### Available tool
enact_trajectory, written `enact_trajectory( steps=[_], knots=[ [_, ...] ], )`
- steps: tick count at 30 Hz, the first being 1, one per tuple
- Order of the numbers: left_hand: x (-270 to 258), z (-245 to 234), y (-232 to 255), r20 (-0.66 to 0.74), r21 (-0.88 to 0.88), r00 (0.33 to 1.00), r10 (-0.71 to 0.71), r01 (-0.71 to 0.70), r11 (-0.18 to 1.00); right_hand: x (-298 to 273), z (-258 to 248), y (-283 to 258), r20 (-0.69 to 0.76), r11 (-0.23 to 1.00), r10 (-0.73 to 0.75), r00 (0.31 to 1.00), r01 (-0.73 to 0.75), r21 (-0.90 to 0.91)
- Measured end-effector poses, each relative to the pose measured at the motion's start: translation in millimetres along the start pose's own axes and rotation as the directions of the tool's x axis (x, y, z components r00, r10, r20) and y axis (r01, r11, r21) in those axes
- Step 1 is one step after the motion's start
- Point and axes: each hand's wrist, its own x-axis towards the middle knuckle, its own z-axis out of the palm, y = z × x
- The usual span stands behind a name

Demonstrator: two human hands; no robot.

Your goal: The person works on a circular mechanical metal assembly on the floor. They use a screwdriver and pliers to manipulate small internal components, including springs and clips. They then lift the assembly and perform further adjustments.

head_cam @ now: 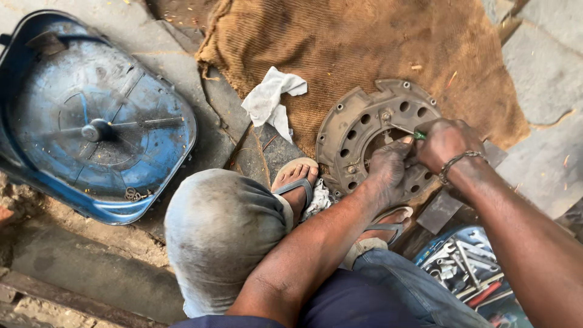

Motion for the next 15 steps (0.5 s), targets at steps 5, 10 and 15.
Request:
enact_trajectory(
  steps=[5, 10, 15],
  knots=[
    [9, -3, -14, 0.039, -0.125, 0.999, -0.013, 0.017, 0.992, -18, 3, -4, -0.084, 0.981, -0.155, 0.984, 0.144, -0.128],
    [24, -12, -16, 0.018, -0.04, 1.0, 0.007, -0.007, 0.999, -25, -4, -10, -0.11, 0.932, -0.248, 0.963, 0.206, -0.297],
    [39, -14, -2, -0.057, -0.151, 0.998, 0.033, -0.041, 0.988, -7, 3, -28, -0.441, 0.936, -0.332, 0.834, 0.348, -0.047]
  ],
)
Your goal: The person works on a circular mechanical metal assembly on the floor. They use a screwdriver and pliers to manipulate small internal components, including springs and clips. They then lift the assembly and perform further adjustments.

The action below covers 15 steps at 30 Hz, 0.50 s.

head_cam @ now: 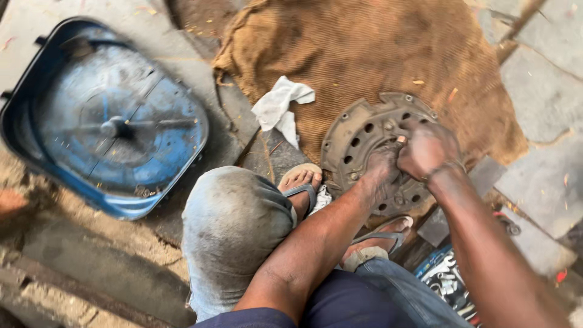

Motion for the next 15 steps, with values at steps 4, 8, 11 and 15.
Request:
enact_trajectory(
  steps=[4, 8, 11, 15],
  knots=[
    [4, -9, 6, 0.057, 0.12, 0.995, -0.086, 0.079, 0.99, -23, 33, 5, -0.481, 0.942, 0.079, 0.873, 0.092, 0.323],
    [16, -7, -10, 0.06, 0.143, 0.995, -0.079, 0.069, 0.987, -25, 73, 10, -0.711, 0.705, 0.426, 0.559, 0.287, 0.648],
    [19, -9, -13, 0.051, 0.072, 0.994, -0.1, 0.096, 0.993, -34, 90, 5, -0.674, 0.49, 0.539, 0.505, 0.463, 0.738],
    [0, -5, -9, 0.039, 0.183, 0.999, -0.031, 0.023, 0.983, -29, 98, 17, -0.263, -0.111, 0.733, 0.627, 0.492, 0.864]
  ],
)
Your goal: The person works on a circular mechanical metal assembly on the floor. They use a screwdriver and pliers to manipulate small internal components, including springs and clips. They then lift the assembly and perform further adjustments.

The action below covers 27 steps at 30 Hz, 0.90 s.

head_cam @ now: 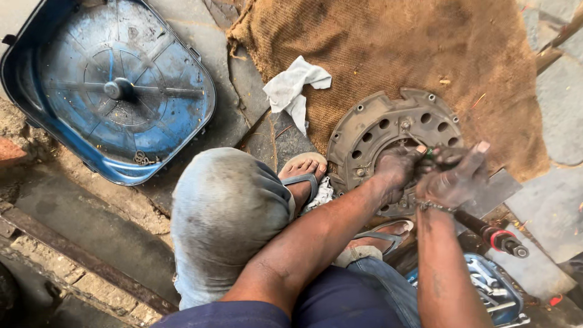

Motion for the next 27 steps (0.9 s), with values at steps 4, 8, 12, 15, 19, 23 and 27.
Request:
enact_trajectory(
  steps=[4, 8, 12, 15, 19, 23, 27],
  knots=[
    [-38, 25, 11, -0.111, 0.283, 0.945, 0.309, -0.268, 0.921, 6, 4, -4, 0.178, 0.992, -0.101, 0.979, 0.113, -0.061],
    [-81, 31, 17, 0.166, 0.746, 0.77, 0.616, -0.506, 0.433, 8, 20, -27, 0.346, 0.917, -0.011, 0.938, 0.148, -0.37],
    [-76, 30, 18, 0.198, 0.621, 0.754, 0.626, -0.591, 0.515, 14, 36, -40, 0.582, 0.88, -0.008, 0.813, 0.282, -0.382],
    [-71, 30, 22, 0.168, 0.031, 0.868, 0.468, -0.479, 0.877, 31, 34, -48, 0.583, 0.8, 0.182, 0.792, 0.226, -0.556],
    [-71, 33, 50, 0.303, 0.876, 0.766, 0.567, -0.458, 0.151, 29, 30, -57, 0.544, 0.782, 0.149, 0.826, 0.238, -0.575],
    [-28, 55, 77, 0.578, 0.792, 0.72, 0.384, -0.608, -0.053, 13, 15, -52, 0.614, 0.588, -0.009, 0.789, 0.501, -0.635],
    [-16, 83, 84, 0.784, 0.611, 0.62, -0.024, -0.778, -0.147, 33, -5, -57, 0.544, 0.367, -0.14, 0.827, 0.554, -0.747]
  ],
)
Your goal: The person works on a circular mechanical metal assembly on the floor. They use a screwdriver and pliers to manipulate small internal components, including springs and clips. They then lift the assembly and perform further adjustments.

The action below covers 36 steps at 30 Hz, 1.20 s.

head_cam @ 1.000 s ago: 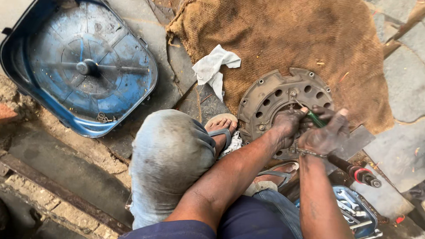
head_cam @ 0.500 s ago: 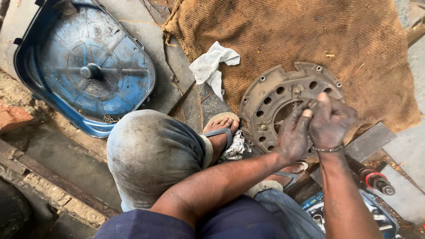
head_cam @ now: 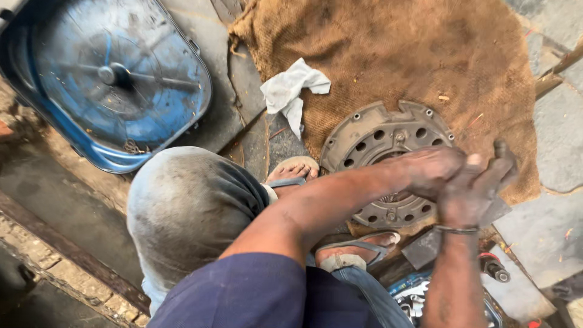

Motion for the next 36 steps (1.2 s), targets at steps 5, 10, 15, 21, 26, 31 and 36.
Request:
enact_trajectory(
  steps=[5, 10, 15, 21, 26, 31, 36],
  knots=[
    [-2, 5, -1, 0.297, 0.101, 0.951, -0.09, 0.063, 0.993, 19, -1, -4, 0.454, 0.613, 0.488, 0.746, -0.663, 0.43],
    [-8, 21, -19, 0.056, 0.065, 0.998, 0.006, -0.009, 0.998, 18, 2, -23, 0.192, 0.959, 0.246, 0.95, -0.267, 0.091],
    [-16, 37, -23, -0.138, -0.007, 0.989, -0.05, 0.05, 0.999, 17, -8, -19, 0.262, 0.998, 0.008, 0.965, -0.025, 0.062],
    [-25, 61, -29, -0.327, -0.078, 0.922, -0.206, 0.191, 0.978, 40, 1, -19, 0.409, 0.957, -0.279, 0.869, 0.286, 0.046],
    [-40, 54, -40, -0.444, -0.048, 0.868, -0.222, 0.225, 0.973, 58, 25, -51, 0.439, 0.882, -0.443, 0.782, 0.469, 0.056],
    [-51, 22, -24, -0.496, 0.3, 0.868, -0.024, 0.198, 0.933, 41, 27, -51, 0.154, 0.944, -0.328, 0.932, 0.318, 0.086],
    [-91, -46, 51, -0.136, 0.23, 0.813, -0.567, 0.582, 0.78, 22, 21, 20, 0.45, 0.882, 0.351, 0.821, -0.129, -0.453]
  ],
)
